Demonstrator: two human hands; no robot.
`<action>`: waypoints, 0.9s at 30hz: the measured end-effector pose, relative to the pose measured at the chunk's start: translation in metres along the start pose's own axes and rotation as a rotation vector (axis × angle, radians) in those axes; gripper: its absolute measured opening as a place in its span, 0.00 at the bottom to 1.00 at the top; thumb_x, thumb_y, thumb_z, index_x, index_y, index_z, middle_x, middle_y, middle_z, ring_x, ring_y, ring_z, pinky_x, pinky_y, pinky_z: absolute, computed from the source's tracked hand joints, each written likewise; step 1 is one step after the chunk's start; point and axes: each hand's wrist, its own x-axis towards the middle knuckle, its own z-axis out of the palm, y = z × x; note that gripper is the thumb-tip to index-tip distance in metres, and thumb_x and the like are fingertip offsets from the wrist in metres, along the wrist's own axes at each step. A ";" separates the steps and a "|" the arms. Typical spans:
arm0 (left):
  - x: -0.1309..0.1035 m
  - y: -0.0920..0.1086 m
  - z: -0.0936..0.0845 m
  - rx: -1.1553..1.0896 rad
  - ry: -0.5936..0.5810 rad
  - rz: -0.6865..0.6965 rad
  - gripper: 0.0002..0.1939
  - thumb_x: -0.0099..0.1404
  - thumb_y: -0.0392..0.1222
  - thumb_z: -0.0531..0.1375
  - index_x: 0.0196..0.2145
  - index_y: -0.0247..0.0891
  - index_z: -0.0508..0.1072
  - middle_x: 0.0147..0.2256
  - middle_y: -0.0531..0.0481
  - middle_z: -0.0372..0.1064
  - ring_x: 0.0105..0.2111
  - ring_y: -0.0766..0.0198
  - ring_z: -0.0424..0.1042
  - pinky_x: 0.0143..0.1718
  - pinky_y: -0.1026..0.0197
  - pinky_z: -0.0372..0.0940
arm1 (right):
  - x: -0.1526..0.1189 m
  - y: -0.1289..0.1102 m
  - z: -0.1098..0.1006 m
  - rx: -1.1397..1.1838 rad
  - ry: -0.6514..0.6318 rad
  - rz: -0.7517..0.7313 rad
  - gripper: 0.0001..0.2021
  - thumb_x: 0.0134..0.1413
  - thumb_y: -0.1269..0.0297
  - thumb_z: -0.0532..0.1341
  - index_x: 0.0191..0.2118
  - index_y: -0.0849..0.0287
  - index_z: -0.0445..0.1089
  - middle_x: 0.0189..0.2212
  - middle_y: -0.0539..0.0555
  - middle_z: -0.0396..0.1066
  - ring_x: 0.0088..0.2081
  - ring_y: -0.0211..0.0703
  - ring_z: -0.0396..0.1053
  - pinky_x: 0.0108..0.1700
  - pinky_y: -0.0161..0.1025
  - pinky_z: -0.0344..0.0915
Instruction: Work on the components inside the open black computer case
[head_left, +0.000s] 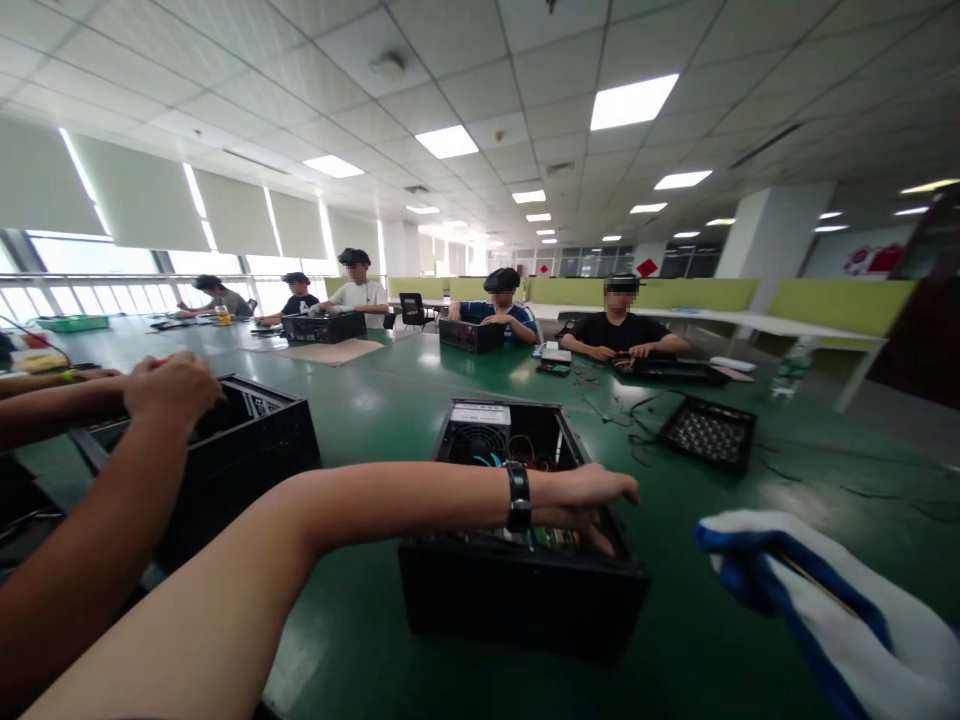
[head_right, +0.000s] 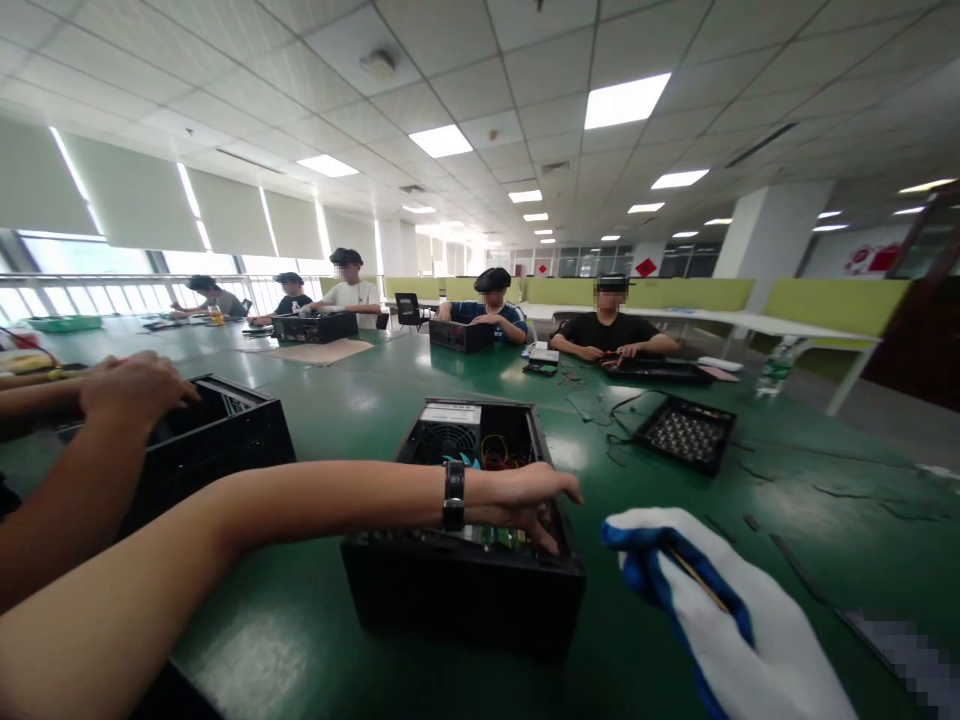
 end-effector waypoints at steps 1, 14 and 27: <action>-0.001 0.005 -0.002 0.125 -0.098 0.027 0.20 0.63 0.53 0.62 0.42 0.33 0.72 0.32 0.47 0.69 0.29 0.60 0.71 0.30 0.55 0.72 | 0.011 -0.012 -0.005 -0.036 -0.033 -0.023 0.21 0.61 0.41 0.54 0.47 0.47 0.75 0.42 0.55 0.78 0.42 0.56 0.75 0.45 0.48 0.73; -0.006 -0.044 -0.131 1.618 -0.361 0.292 0.50 0.51 0.58 0.71 0.68 0.51 0.57 0.66 0.37 0.56 0.66 0.36 0.54 0.60 0.34 0.56 | 0.121 -0.061 0.110 -0.863 -0.757 -0.424 0.27 0.60 0.64 0.55 0.64 0.69 0.62 0.61 0.73 0.65 0.60 0.62 0.66 0.60 0.51 0.63; -0.019 -0.044 -0.130 1.708 -0.157 0.474 0.54 0.45 0.49 0.73 0.67 0.49 0.57 0.59 0.37 0.57 0.56 0.40 0.65 0.52 0.46 0.69 | 0.164 -0.030 0.156 -0.951 -0.996 -0.383 0.25 0.54 0.63 0.65 0.58 0.63 0.70 0.54 0.67 0.73 0.52 0.59 0.74 0.48 0.48 0.71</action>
